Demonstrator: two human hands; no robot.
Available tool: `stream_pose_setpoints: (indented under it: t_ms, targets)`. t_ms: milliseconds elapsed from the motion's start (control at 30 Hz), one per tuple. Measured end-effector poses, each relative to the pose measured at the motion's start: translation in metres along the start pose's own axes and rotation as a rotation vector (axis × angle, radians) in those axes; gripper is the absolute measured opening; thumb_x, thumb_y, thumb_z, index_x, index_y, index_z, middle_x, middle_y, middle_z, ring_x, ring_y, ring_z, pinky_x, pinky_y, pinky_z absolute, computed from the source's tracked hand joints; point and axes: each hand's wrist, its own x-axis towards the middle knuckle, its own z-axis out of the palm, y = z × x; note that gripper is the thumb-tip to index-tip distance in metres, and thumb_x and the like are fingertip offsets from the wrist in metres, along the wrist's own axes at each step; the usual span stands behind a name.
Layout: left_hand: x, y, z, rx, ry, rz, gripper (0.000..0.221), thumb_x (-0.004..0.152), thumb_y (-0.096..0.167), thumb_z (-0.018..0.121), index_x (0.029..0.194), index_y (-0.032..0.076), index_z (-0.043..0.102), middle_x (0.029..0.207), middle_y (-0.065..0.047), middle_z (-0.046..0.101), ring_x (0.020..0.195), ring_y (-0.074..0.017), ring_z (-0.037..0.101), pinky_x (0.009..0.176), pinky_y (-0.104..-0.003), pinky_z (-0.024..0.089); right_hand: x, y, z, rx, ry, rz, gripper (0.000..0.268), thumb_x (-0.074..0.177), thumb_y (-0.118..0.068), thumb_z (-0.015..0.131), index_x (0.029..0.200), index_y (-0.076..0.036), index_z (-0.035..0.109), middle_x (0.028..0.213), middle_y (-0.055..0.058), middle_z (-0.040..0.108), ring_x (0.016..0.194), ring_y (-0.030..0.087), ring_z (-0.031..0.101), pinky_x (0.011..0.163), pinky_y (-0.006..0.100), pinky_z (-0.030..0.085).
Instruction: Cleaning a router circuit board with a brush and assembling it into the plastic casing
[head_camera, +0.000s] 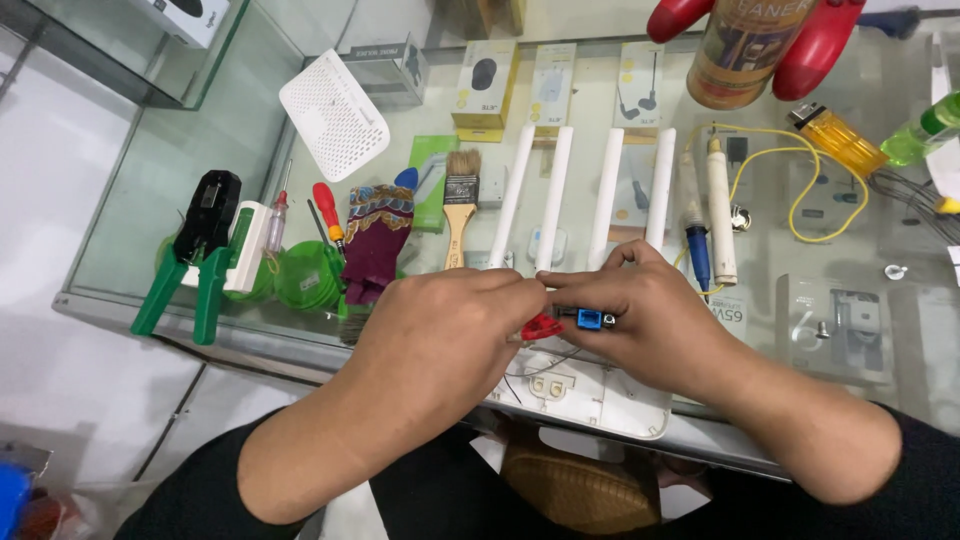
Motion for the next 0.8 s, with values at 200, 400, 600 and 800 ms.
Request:
stream_pose_setpoints:
  t_ms: [200, 400, 600, 800]
  targets:
    - [0.001, 0.002, 0.000, 0.025, -0.013, 0.012, 0.011, 0.079, 0.006, 0.067, 0.087, 0.012, 0.061, 0.075, -0.004, 0.064, 0.072, -0.0321, 0.066, 0.050, -0.049, 0.049, 0.001, -0.005, -0.002, 0.024, -0.002, -0.049, 0.032, 0.084, -0.017, 0.078, 0.114, -0.026, 0.079, 0.128, -0.012, 0.075, 0.071, 0.011, 0.047, 0.081, 0.030, 0.036]
    - [0.001, 0.001, 0.006, 0.069, 0.012, 0.037, 0.007, 0.081, 0.008, 0.065, 0.084, 0.013, 0.061, 0.074, -0.004, 0.063, 0.069, -0.0313, 0.064, 0.049, -0.048, 0.048, 0.000, -0.005, -0.002, 0.015, -0.014, -0.056, 0.037, 0.083, -0.014, 0.076, 0.118, -0.025, 0.077, 0.123, -0.009, 0.078, 0.068, 0.010, 0.055, 0.080, 0.031, 0.036]
    - [0.017, -0.006, -0.004, 0.032, -0.143, -0.051, 0.010, 0.084, 0.014, 0.067, 0.093, 0.015, 0.064, 0.084, -0.003, 0.069, 0.077, -0.0330, 0.068, 0.052, -0.053, 0.050, 0.002, -0.008, -0.003, 0.043, -0.026, 0.125, 0.031, 0.084, -0.029, 0.081, 0.114, -0.032, 0.081, 0.071, -0.004, 0.079, 0.060, 0.013, 0.059, 0.065, 0.027, 0.046]
    - [0.020, -0.008, -0.015, -0.197, 0.014, -0.082, 0.025, 0.087, 0.018, 0.069, 0.112, 0.015, 0.072, 0.103, -0.001, 0.077, 0.090, -0.0298, 0.072, 0.068, -0.046, 0.052, 0.011, -0.026, -0.020, 0.271, -0.029, 0.309, 0.022, 0.081, -0.025, 0.083, 0.102, -0.018, 0.086, 0.085, -0.007, 0.086, 0.077, -0.002, 0.062, 0.071, 0.020, 0.049]
